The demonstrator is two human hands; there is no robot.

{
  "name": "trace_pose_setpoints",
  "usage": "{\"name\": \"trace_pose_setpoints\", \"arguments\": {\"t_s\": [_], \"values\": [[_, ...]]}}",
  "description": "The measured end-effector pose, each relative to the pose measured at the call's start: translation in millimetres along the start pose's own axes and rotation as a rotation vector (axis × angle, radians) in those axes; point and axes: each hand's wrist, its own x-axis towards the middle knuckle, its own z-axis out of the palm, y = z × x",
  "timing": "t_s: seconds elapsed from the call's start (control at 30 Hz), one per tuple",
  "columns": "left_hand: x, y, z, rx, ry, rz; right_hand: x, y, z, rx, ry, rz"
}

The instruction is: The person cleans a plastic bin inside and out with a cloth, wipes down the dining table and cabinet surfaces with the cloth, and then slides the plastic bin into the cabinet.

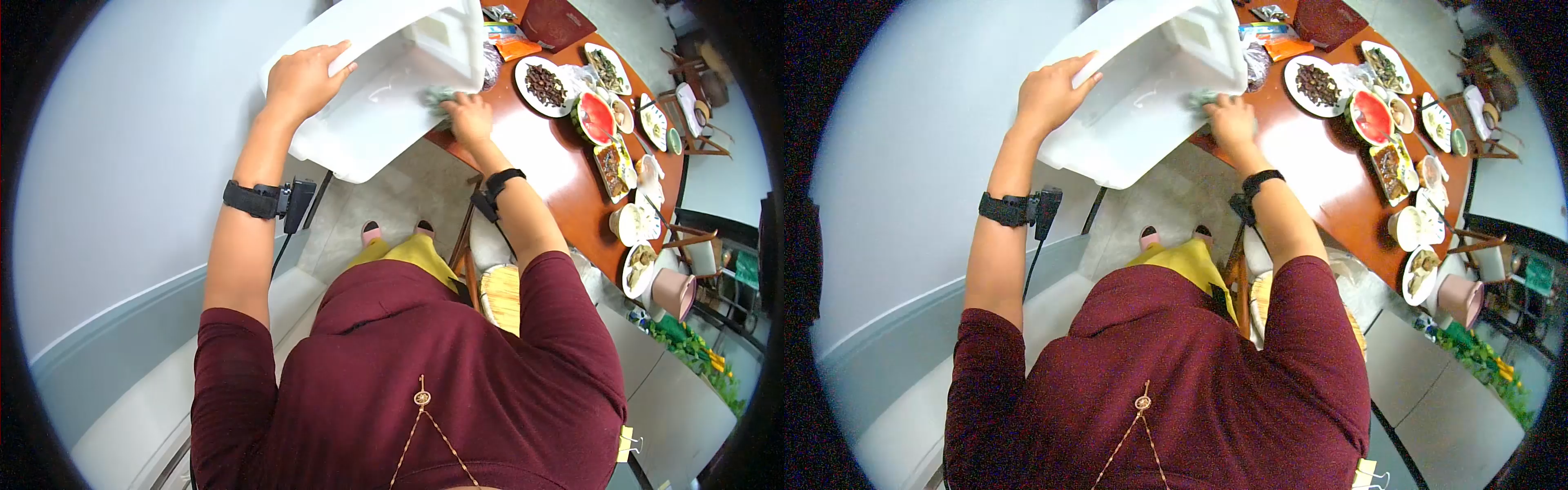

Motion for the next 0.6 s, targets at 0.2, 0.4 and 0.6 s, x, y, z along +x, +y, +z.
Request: {"name": "trace_pose_setpoints", "arguments": {"t_s": [0.2,0.4,0.6], "values": [[0.1,5.6,-5.4,-0.055,-0.007,0.072,-4.5,14.0,-15.0,0.031,0.03,0.129],[-2.0,6.4,-1.5,-0.04,0.023,0.109,24.9,-33.9,-13.7,0.221,0.204,0.053],[-6.2,10.9,-1.2,-0.053,0.002,0.085,50.5,-34.2,44.6,0.143,0.063,0.139]]}}
